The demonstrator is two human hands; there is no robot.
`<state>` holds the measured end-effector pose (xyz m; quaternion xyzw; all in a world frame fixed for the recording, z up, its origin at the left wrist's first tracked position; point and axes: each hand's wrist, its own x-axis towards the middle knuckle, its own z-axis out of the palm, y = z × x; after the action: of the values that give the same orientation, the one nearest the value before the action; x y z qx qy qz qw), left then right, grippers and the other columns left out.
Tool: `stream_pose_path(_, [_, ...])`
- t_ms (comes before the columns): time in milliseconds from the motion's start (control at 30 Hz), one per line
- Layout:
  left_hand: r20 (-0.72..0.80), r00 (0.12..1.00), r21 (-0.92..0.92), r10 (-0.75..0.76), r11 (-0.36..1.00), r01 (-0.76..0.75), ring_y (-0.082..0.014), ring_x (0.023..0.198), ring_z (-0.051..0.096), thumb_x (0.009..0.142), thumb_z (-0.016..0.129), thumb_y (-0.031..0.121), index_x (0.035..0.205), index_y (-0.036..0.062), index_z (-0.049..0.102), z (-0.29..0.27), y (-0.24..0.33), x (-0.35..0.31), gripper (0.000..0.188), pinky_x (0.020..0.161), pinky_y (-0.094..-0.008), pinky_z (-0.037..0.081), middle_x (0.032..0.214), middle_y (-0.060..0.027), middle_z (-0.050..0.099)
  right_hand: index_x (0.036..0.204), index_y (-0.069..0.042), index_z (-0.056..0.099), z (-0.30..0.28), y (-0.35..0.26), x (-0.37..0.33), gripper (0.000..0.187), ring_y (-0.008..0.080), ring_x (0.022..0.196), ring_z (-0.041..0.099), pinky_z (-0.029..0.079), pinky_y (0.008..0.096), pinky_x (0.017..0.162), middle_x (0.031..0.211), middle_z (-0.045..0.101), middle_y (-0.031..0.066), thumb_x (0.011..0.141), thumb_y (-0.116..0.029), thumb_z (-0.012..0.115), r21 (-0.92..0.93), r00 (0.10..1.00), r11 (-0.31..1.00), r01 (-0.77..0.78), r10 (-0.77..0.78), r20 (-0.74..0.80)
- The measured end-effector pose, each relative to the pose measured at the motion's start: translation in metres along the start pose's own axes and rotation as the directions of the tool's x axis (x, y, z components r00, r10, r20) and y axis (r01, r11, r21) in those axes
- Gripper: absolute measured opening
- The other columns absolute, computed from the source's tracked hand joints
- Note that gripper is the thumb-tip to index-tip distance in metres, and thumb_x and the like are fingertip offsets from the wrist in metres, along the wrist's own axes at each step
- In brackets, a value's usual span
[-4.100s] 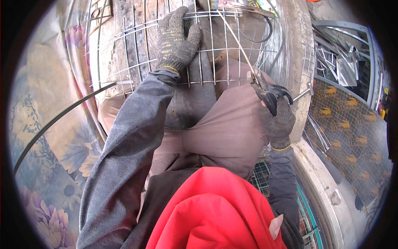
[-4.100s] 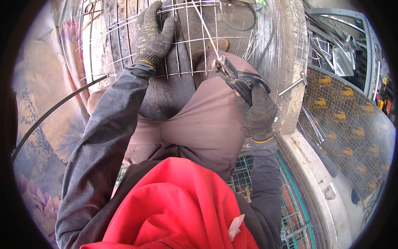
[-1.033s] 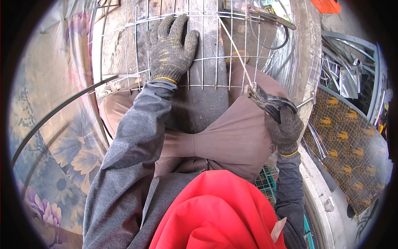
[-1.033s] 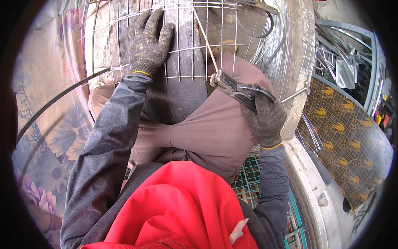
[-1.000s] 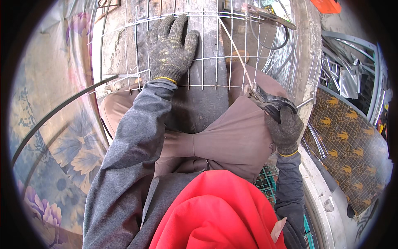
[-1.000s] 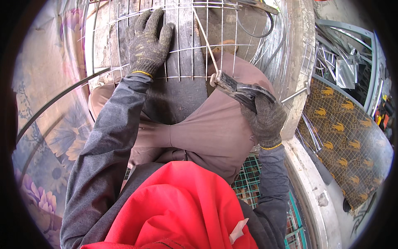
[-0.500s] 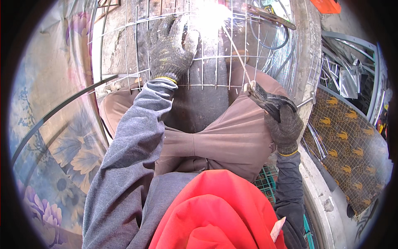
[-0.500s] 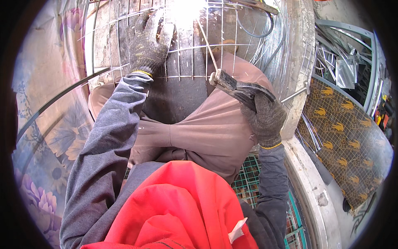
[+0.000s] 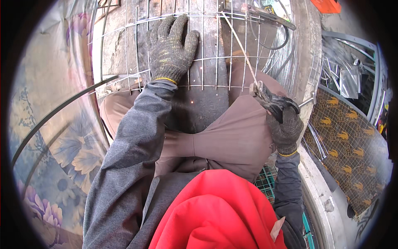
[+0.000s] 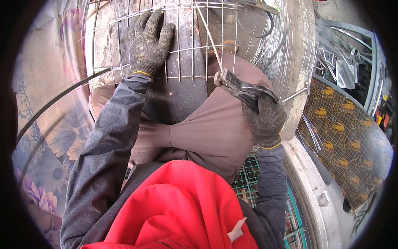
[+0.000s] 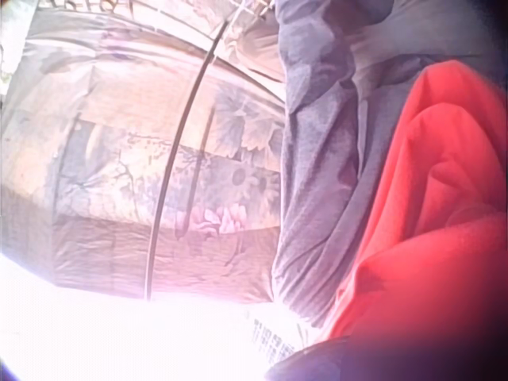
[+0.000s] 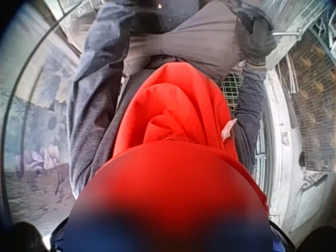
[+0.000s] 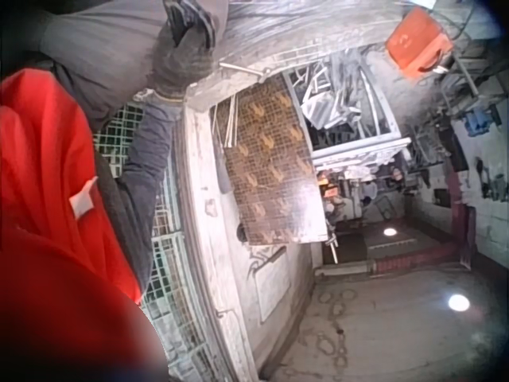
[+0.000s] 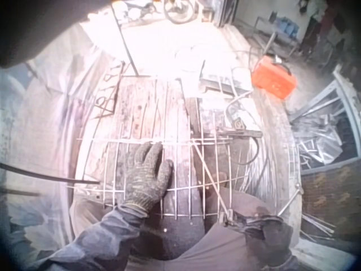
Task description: Welding a metal mesh grate onto a frame structure using a handheld welding torch.
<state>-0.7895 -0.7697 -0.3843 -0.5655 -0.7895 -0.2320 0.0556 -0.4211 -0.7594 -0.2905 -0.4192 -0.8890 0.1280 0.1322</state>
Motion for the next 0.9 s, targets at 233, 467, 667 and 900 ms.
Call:
stream_pose_path(233, [0.009,1.000,0.024,-0.001,1.000,0.001,-0.0408,0.129,0.055,0.095,0.065,0.051,0.139,0.0175,0.064,-0.0010,0.0022,-0.0008,0.055,0.111,-0.0542,0.040,0.139,-0.0194,0.060,0.122,-0.003,0.069,-0.0028,0.0014,0.0017,0.052,0.0369,0.091,0.073,0.059,0.0442,0.077,0.110,0.074,0.0175,0.079,-0.027,0.086,0.030,0.999,0.999,0.016,-0.018,0.040])
stream_pose_path(467, [-0.028,1.000,-0.043,0.009,0.999,-0.010,-0.0428,0.126,0.054,0.092,0.067,0.045,0.132,0.0141,0.067,0.0034,-0.0009,-0.0014,0.051,0.111,-0.0573,0.037,0.134,-0.0202,0.061,0.125,-0.003,0.068,-0.0042,0.0002,0.0017,0.055,0.0368,0.095,0.074,0.059,0.0439,0.080,0.115,0.073,0.0179,0.079,-0.028,0.086,0.019,0.998,1.000,0.000,-0.001,0.060])
stream_pose_path(667, [-0.009,1.000,-0.021,0.016,1.000,-0.016,-0.0432,0.127,0.054,0.092,0.068,0.045,0.133,0.0143,0.067,-0.0002,-0.0007,-0.0001,0.051,0.112,-0.0574,0.037,0.136,-0.0204,0.060,0.125,-0.004,0.068,-0.0051,-0.0004,0.0017,0.055,0.0364,0.096,0.073,0.059,0.0433,0.080,0.117,0.073,0.0174,0.079,-0.028,0.086,0.027,0.997,1.000,-0.015,0.013,0.077])
stream_pose_path(900, [-0.003,1.000,-0.039,0.003,0.999,-0.003,-0.0423,0.128,0.053,0.092,0.067,0.044,0.135,0.0138,0.065,0.0018,0.0010,-0.0009,0.053,0.115,-0.0568,0.034,0.139,-0.0197,0.058,0.121,-0.005,0.069,-0.0051,-0.0016,0.0040,0.050,0.0357,0.092,0.074,0.059,0.0428,0.077,0.113,0.074,0.0164,0.080,-0.029,0.085,0.011,0.998,1.000,0.013,-0.014,0.055])
